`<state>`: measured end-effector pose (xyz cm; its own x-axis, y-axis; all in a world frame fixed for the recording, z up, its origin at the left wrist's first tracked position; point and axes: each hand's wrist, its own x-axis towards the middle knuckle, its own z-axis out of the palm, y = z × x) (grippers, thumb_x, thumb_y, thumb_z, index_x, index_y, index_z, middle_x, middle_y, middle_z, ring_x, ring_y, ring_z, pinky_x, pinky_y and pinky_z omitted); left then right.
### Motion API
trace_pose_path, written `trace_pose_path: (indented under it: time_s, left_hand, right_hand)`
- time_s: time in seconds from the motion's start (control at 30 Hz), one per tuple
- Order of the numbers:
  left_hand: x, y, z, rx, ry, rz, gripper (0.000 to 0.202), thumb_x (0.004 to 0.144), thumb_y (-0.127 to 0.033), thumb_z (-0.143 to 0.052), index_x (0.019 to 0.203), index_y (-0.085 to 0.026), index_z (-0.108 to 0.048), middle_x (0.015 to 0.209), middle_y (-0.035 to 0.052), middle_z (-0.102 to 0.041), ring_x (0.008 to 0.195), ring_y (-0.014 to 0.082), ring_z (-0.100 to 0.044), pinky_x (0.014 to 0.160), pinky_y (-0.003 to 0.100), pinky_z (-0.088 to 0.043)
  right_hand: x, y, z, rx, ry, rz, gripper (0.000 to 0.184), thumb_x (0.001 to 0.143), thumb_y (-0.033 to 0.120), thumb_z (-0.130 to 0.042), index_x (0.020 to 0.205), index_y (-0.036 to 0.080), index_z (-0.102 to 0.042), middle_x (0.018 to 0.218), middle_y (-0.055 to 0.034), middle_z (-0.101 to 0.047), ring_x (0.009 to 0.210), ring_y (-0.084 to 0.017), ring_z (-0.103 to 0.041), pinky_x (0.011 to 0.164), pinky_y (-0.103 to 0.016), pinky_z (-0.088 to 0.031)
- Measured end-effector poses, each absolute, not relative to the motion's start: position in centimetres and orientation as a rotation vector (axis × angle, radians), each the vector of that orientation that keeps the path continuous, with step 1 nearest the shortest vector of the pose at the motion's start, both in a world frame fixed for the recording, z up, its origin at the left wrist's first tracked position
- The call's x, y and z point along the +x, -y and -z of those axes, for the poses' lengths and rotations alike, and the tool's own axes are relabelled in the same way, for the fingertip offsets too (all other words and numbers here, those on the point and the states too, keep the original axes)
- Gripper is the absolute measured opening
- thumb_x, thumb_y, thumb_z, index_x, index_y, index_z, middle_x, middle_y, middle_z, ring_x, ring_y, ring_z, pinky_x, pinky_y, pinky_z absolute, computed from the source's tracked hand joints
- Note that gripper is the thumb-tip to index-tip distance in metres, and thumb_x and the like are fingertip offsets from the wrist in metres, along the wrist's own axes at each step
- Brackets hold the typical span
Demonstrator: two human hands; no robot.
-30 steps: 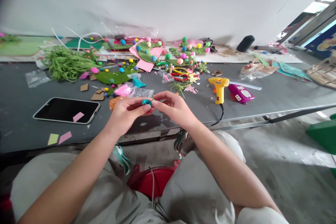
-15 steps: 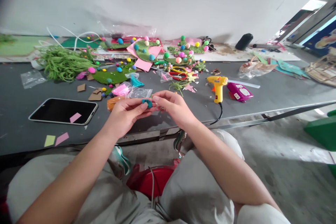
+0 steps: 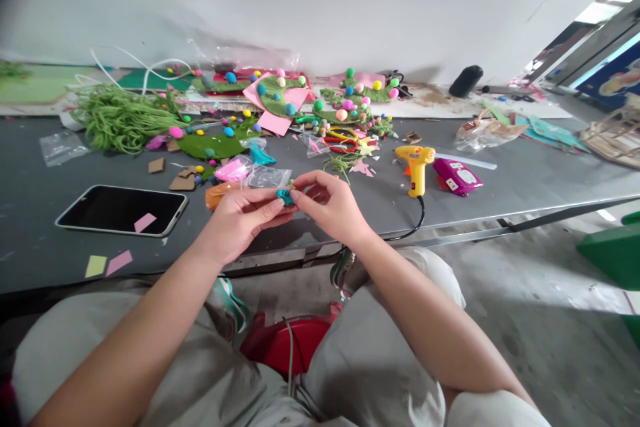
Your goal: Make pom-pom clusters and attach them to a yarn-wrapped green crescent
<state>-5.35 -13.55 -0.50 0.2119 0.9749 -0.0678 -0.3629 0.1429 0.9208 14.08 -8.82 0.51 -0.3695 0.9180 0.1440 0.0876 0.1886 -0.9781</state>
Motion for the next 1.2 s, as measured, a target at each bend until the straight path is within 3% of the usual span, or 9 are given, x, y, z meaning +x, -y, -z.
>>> trace_pose_path:
  time_s: [0.17, 0.37, 0.57, 0.7, 0.83, 0.9, 1.1, 1.2]
  left_hand:
    - [-5.1, 13.3, 0.8, 0.930, -0.906, -1.172, 0.029, 0.080, -0.035, -0.089, 0.105, -0.021, -0.084, 0.110, 0.0077, -0.082, 0.100, 0.0222, -0.078, 0.099, 0.037, -0.063]
    - [-5.2, 13.3, 0.5, 0.880, -0.906, -1.251, 0.028, 0.079, -0.035, -0.089, 0.103, -0.021, -0.084, 0.105, 0.0082, -0.082, 0.098, 0.0235, -0.079, 0.099, 0.041, -0.063]
    - [-5.3, 13.5, 0.2, 0.883, -0.842, -1.246, 0.025, 0.081, -0.031, -0.088, 0.104, -0.022, -0.084, 0.106, 0.0072, -0.082, 0.099, 0.0225, -0.079, 0.098, 0.038, -0.063]
    - [-5.5, 13.5, 0.0, 0.862, -0.804, -1.212, 0.024, 0.082, -0.029, -0.087, 0.106, -0.022, -0.084, 0.111, 0.0077, -0.082, 0.104, 0.0238, -0.078, 0.098, 0.037, -0.063]
    - [-6.0, 13.6, -0.1, 0.815, -0.720, -1.100, 0.027, 0.080, -0.023, -0.086, 0.107, -0.023, -0.084, 0.113, 0.0082, -0.081, 0.110, 0.0273, -0.076, 0.101, 0.041, -0.062]
    - [-6.2, 13.5, -0.1, 0.824, -0.689, -1.003, 0.032, 0.080, -0.021, -0.085, 0.112, -0.023, -0.082, 0.117, 0.0093, -0.080, 0.117, 0.0297, -0.073, 0.102, 0.043, -0.061]
    - [-6.9, 13.2, -0.2, 0.772, -0.653, -0.912, 0.037, 0.084, -0.033, -0.079, 0.118, -0.019, -0.079, 0.129, 0.0151, -0.075, 0.126, 0.0332, -0.069, 0.103, 0.044, -0.059]
    - [-7.1, 13.2, -0.3, 0.780, -0.691, -0.916, 0.040, 0.088, -0.036, -0.076, 0.124, -0.019, -0.076, 0.127, 0.0163, -0.076, 0.116, 0.0299, -0.074, 0.096, 0.038, -0.061]
  right_hand:
    - [14.0, 9.0, -0.4, -1.006, 1.774, -1.067, 0.023, 0.087, 0.037, -0.079, 0.101, 0.020, -0.074, 0.097, -0.0039, -0.075, 0.077, -0.014, -0.065, 0.072, -0.030, -0.053]
    - [14.2, 8.6, -0.6, -0.898, 1.453, -1.610, 0.030, 0.086, 0.047, -0.081, 0.100, 0.020, -0.075, 0.091, -0.0021, -0.072, 0.077, -0.012, -0.064, 0.070, -0.026, -0.051]
    - [14.3, 8.4, -0.4, -0.893, 1.404, -1.668, 0.030, 0.085, 0.047, -0.083, 0.099, 0.021, -0.074, 0.091, -0.0017, -0.071, 0.077, -0.012, -0.064, 0.069, -0.025, -0.050]
    - [14.8, 8.5, -0.7, -0.851, 1.633, -1.412, 0.032, 0.090, 0.047, -0.077, 0.110, 0.022, -0.074, 0.104, -0.0051, -0.073, 0.088, -0.016, -0.068, 0.075, -0.029, -0.054]
    - [15.4, 8.5, -1.0, -0.686, 2.085, -0.855, 0.054, 0.087, 0.038, -0.083, 0.137, 0.027, -0.068, 0.134, -0.0102, -0.064, 0.121, -0.024, -0.063, 0.101, -0.038, -0.054]
    - [15.4, 8.5, -0.7, -0.647, 2.194, -0.710, 0.049, 0.093, 0.034, -0.076, 0.140, 0.027, -0.067, 0.136, -0.0114, -0.062, 0.124, -0.025, -0.062, 0.105, -0.041, -0.053]
    - [15.2, 8.7, -0.5, -0.739, 2.107, -0.581, 0.022, 0.103, 0.038, -0.061, 0.110, 0.024, -0.075, 0.107, -0.0083, -0.074, 0.097, -0.021, -0.068, 0.089, -0.037, -0.056]
    - [15.4, 8.7, -1.1, -0.959, 1.911, -0.676, 0.041, 0.104, 0.051, -0.054, 0.080, 0.021, -0.066, 0.070, -0.0017, -0.062, 0.065, -0.014, -0.054, 0.063, -0.030, -0.048]
